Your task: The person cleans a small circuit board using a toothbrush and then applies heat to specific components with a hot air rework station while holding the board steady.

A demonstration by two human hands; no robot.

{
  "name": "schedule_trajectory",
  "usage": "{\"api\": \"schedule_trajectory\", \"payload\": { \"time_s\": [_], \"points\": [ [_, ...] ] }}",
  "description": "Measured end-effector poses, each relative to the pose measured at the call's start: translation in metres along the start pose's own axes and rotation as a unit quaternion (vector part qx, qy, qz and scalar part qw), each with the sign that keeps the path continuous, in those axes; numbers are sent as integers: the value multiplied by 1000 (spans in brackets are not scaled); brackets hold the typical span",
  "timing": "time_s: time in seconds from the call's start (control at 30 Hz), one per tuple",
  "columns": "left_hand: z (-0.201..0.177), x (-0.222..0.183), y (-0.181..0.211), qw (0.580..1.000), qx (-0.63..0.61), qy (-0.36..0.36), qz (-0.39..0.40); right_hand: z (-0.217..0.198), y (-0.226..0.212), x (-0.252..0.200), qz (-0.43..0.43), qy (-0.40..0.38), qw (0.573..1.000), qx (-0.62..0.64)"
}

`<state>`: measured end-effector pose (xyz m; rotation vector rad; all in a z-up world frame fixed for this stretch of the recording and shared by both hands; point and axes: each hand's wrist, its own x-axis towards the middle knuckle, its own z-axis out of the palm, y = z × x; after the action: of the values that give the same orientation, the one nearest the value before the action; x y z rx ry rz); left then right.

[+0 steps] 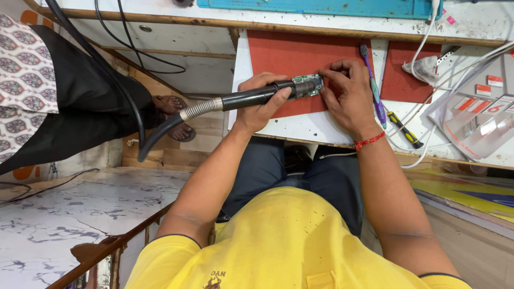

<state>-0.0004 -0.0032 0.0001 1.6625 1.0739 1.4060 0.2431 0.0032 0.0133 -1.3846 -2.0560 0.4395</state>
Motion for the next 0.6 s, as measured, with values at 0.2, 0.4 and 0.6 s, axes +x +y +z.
{"api": "schedule_trajectory", "payload": {
  "time_s": [0.2,0.4,0.6],
  "points": [
    [0,-1,3,1000,10,0,1,-1,-1,0,4,-6,1000,-11],
    [-1,2,2,1000,-16,-4,1,-1,-3,2,6,-6,1000,-12],
    [0,1,0,1000,-10,-7,6,-1,-3,1,10,-10,1000,-14]
  ]
}}
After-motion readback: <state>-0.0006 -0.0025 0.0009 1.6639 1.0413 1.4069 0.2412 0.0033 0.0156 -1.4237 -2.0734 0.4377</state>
